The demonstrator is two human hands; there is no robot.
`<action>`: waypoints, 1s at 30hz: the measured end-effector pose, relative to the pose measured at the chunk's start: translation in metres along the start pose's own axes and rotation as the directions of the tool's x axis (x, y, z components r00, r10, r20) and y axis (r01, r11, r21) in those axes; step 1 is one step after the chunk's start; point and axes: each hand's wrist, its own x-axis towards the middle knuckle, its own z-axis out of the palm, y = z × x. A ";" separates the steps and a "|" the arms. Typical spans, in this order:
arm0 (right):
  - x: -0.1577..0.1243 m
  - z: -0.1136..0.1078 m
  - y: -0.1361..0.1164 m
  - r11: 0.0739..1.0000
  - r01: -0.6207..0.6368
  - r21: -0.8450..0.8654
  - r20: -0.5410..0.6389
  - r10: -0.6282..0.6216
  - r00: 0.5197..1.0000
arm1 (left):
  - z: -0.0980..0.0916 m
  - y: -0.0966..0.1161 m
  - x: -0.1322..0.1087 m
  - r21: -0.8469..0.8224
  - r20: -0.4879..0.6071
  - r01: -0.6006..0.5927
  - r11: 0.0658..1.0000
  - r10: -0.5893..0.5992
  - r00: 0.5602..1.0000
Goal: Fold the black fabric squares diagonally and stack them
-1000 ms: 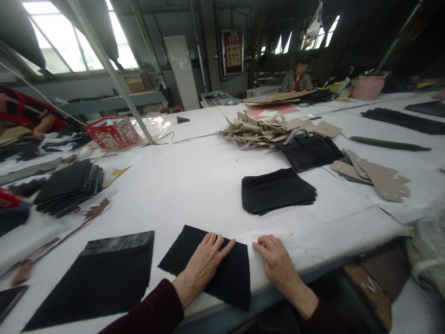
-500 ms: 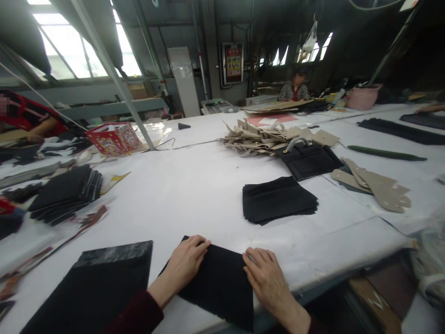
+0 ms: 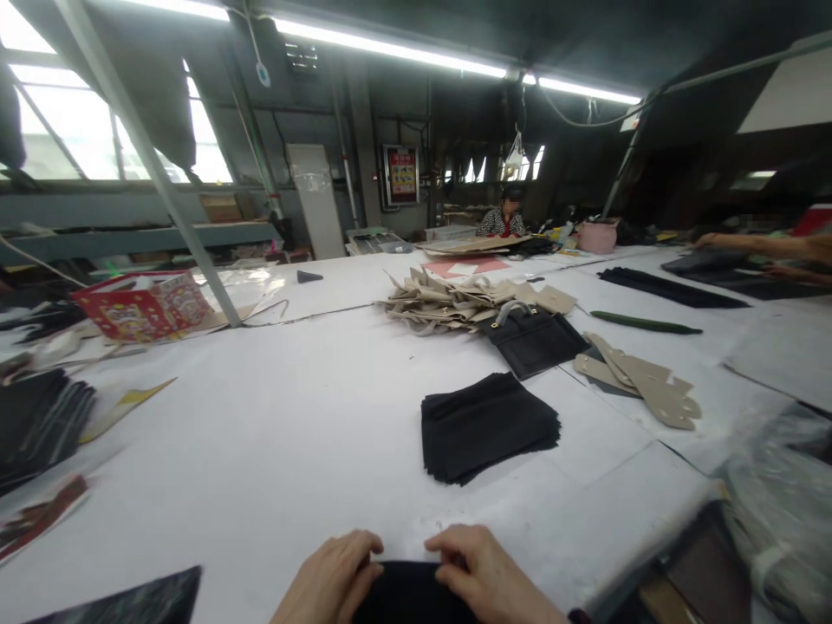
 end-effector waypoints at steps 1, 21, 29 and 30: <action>0.004 -0.019 0.004 0.999 -0.040 0.000 0.026 0.040 0.999 | 0.001 0.006 0.012 -0.056 0.004 0.007 0.998 -0.007 1.000; 0.161 -0.163 0.114 0.619 0.001 -0.785 -0.123 -0.157 0.980 | 0.027 0.064 0.238 0.280 -0.405 0.114 0.953 0.010 0.914; 0.155 -0.154 0.122 0.639 -0.028 -0.769 -0.219 -0.222 0.950 | 0.013 0.069 0.245 0.204 -0.347 0.144 0.968 -0.066 0.936; 0.154 -0.153 0.121 0.642 -0.029 -0.766 -0.227 -0.229 0.947 | 0.010 0.069 0.246 0.175 -0.339 0.151 0.973 -0.085 0.937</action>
